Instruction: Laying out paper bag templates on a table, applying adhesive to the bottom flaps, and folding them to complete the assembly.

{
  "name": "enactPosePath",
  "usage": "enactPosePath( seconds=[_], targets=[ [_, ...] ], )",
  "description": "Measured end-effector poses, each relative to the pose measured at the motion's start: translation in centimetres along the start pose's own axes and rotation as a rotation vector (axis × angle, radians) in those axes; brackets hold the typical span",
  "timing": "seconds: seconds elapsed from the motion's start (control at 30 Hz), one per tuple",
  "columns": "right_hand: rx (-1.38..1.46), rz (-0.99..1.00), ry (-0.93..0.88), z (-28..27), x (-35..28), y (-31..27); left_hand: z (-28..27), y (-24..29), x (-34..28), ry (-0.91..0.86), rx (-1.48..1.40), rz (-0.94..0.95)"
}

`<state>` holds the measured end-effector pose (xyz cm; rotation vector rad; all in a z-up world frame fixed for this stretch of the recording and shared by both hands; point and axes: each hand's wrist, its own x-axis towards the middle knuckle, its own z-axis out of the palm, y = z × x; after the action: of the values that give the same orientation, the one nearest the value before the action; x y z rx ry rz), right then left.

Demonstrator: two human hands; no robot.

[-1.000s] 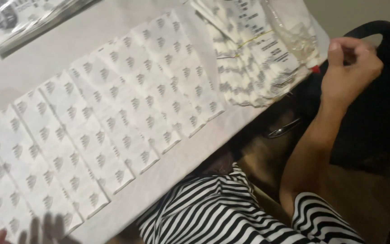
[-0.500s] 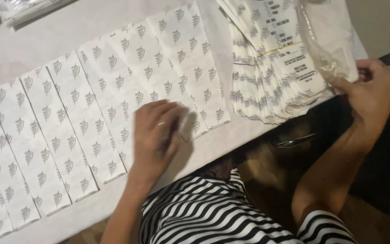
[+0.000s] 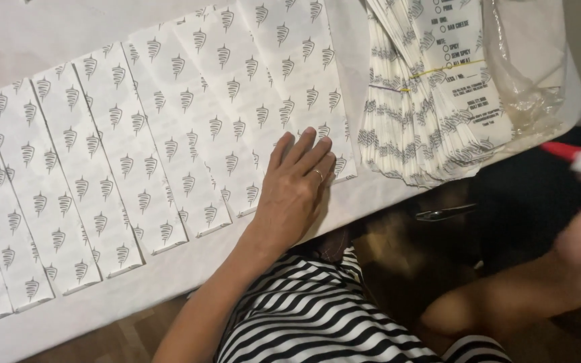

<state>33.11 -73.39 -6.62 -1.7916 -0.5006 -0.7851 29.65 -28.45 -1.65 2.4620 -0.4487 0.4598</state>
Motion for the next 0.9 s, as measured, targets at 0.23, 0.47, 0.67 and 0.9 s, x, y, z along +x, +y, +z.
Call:
enactPosePath(
  seconds=[0.23, 0.47, 0.67, 0.9],
  targets=[
    [-0.936, -0.094, -0.099, 10.7, -0.9, -6.7, 0.1, -0.3, -0.4, -0.074, -0.052, -0.044],
    [-0.087, 0.514, -0.187, 20.2, 2.1, -13.4, -0.3, -0.4, -0.5, -0.122, -0.039, -0.041],
    [-0.222, 0.487, -0.231, 20.2, 2.3, -12.8, -0.3, -0.6, -0.6, -0.106, -0.032, -0.036],
    [-0.09, 0.54, -0.1, 20.5, 1.8, -12.6, -0.2, -0.7, -0.7, -0.136, -0.031, -0.049]
  ],
)
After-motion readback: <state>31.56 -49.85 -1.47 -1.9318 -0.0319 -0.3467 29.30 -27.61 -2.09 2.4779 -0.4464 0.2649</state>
